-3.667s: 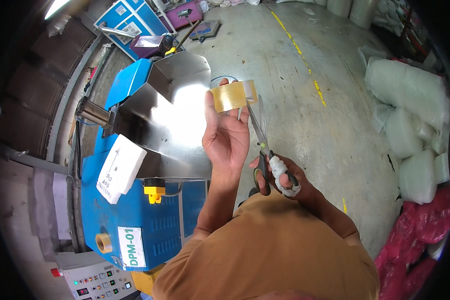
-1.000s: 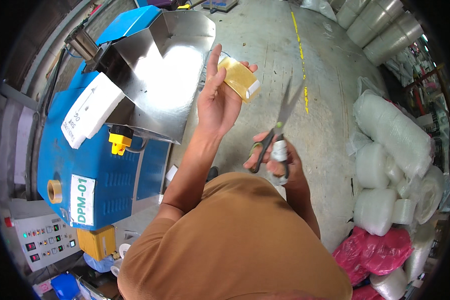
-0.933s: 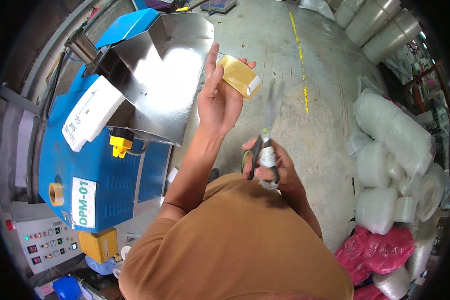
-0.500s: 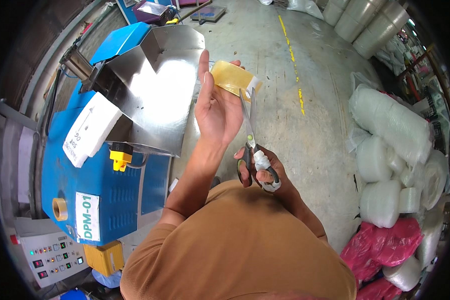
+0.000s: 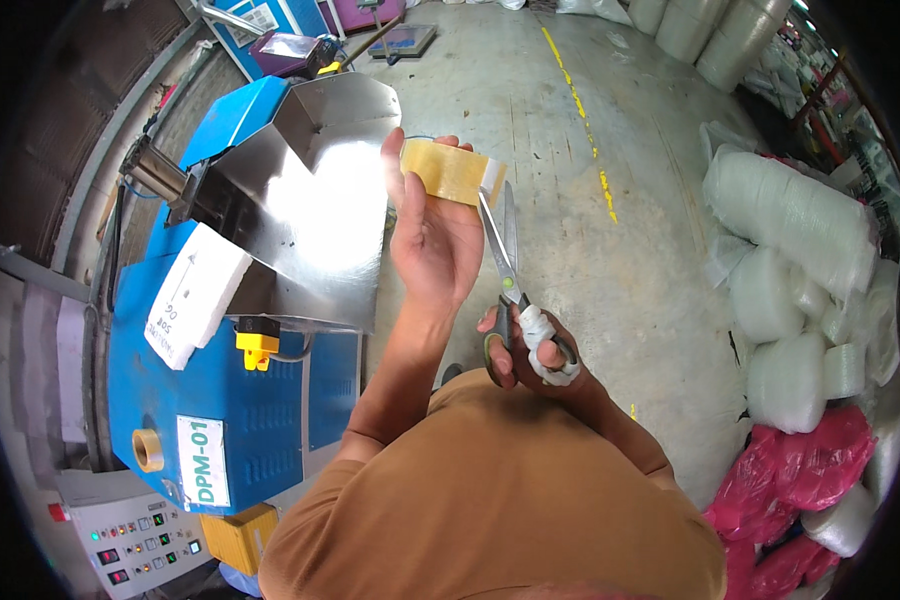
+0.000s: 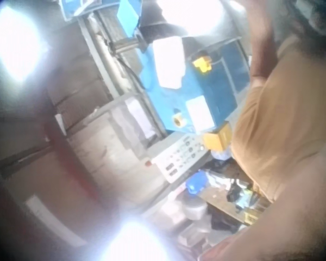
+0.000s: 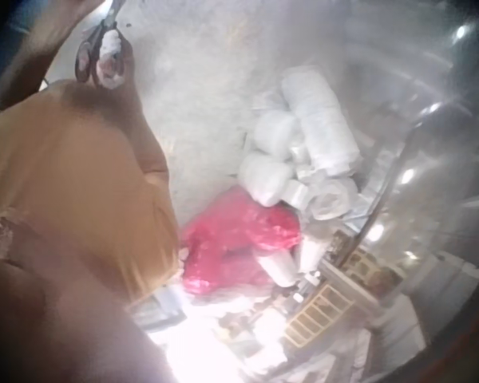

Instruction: The person walks through a warehouse carrying two rolls of yellow tape. They use a pair of scissors to cut a strip from one of the rolls. The person then places the tape roll on a metal machine and wipes the surface of a nearby black tray with their hand.

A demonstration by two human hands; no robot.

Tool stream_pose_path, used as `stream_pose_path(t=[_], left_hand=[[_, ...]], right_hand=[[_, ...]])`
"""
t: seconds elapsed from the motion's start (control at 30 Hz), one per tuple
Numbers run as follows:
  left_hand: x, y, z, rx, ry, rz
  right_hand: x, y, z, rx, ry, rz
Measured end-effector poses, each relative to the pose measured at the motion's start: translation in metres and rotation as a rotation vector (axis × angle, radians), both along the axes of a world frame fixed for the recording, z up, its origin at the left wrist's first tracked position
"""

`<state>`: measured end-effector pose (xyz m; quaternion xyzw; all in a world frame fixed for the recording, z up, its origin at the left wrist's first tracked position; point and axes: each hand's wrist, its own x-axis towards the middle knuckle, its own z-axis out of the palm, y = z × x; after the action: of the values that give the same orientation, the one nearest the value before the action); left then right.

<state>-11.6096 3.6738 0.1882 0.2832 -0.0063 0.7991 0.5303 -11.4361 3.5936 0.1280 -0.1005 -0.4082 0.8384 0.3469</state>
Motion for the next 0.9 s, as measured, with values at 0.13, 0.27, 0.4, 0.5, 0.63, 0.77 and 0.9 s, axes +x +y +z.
stream_pose_path(t=[0.13,0.27,0.4,0.5,0.63,0.77,0.9], left_hand=[[0.011,-0.004,-0.006,-0.015,0.071,0.067],[0.015,0.001,-0.012,0.023,0.151,0.151],[0.024,0.0,-0.012,0.049,0.237,0.205],[0.041,-0.027,-0.023,0.131,0.352,0.18],[0.017,-0.013,-0.024,-0.032,0.124,0.042],[-0.017,0.0,-0.018,-0.05,-0.03,-0.022],[-0.006,-0.007,-0.022,-0.091,0.016,-0.064]], right_hand=[[-0.008,-0.007,-0.002,-0.005,0.061,-0.027],[-0.01,-0.006,0.006,-0.027,-0.023,-0.061],[-0.012,-0.004,-0.003,0.077,0.042,-0.136],[-0.023,0.034,0.012,-0.509,0.23,-0.678],[0.037,0.061,0.008,0.082,0.186,-0.775],[0.048,0.056,0.023,0.154,-0.046,-0.784],[0.038,0.06,0.017,0.226,-0.338,-0.872]])
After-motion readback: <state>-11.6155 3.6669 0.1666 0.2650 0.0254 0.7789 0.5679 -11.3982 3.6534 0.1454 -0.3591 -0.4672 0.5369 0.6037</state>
